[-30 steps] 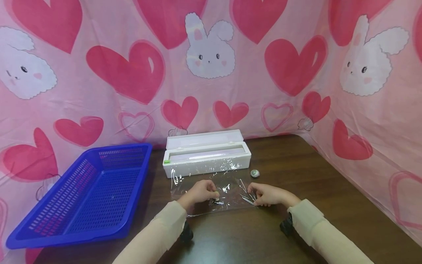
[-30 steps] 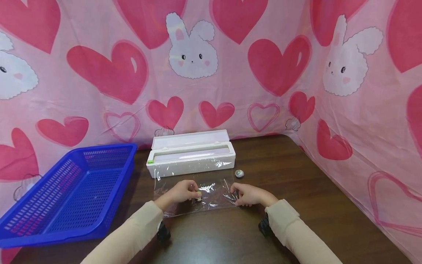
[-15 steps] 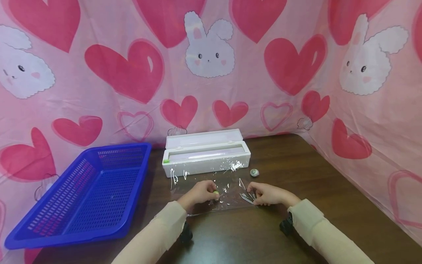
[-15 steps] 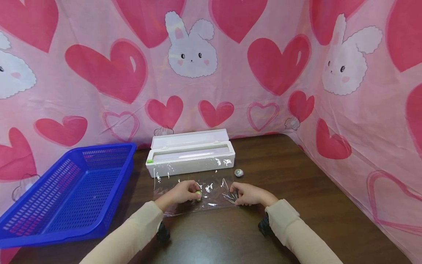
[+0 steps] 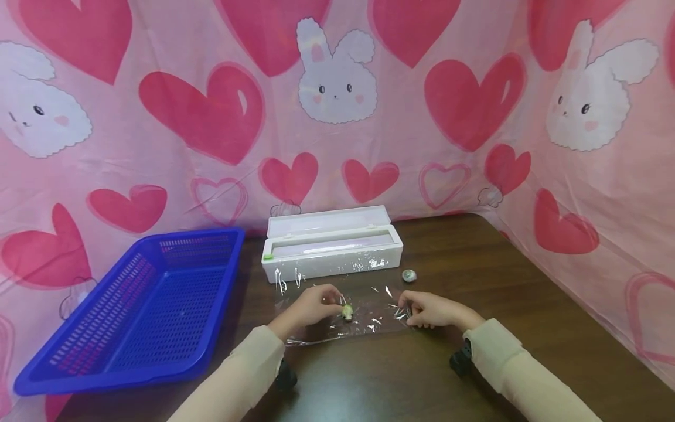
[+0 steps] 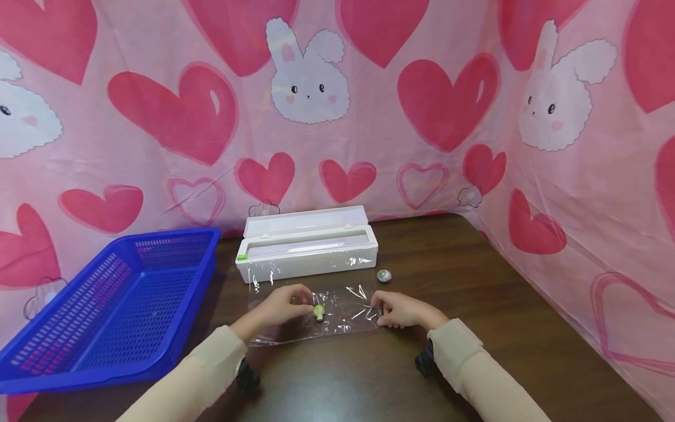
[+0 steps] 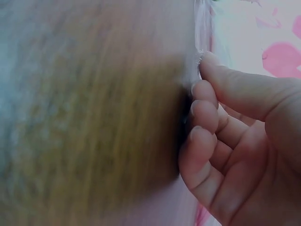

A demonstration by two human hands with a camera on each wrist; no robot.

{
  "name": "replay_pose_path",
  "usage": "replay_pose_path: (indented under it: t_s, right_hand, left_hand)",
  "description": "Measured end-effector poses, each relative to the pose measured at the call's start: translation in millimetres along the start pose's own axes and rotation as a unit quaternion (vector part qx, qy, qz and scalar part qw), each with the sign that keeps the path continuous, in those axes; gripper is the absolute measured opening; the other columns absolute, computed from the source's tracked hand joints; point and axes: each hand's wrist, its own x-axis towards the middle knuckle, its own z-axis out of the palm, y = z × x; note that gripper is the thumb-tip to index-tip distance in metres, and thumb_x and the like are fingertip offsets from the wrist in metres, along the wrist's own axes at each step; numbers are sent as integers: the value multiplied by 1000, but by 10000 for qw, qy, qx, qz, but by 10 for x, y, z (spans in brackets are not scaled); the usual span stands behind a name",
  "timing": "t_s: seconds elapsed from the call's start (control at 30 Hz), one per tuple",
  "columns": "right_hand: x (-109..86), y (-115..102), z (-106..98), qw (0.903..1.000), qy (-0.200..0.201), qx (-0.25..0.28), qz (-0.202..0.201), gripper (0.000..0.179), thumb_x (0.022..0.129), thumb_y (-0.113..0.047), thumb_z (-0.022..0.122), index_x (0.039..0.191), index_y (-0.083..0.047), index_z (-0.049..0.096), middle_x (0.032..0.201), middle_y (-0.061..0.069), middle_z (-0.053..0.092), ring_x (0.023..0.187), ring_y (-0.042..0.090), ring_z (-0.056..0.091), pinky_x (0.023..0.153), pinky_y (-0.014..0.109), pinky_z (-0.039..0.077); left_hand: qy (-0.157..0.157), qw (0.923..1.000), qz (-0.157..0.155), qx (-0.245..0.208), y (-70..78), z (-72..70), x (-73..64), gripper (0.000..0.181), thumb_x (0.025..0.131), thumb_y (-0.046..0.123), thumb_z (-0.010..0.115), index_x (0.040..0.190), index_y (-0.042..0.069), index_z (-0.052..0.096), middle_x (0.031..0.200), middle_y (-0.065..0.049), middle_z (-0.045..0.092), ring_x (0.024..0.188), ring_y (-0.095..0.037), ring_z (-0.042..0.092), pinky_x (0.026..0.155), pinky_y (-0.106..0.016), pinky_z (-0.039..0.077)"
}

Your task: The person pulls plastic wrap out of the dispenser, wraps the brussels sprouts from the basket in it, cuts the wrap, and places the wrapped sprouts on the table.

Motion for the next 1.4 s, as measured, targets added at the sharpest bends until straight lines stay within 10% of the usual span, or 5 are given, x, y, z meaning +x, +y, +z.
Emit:
replay_pose_path:
  t_s: [1.4]
  right_hand:
    - [-34,80,2,9979,-281,-276,-514,14,80,-8,69,83,-11,56,63,-5,47,55,7,43,50,22,37]
  left_hand:
    - [263,9972,-173,672,-464,-381,-1063,23,70,13,79,81,11,58,76,3,48,66,-12,47,59,-26,41]
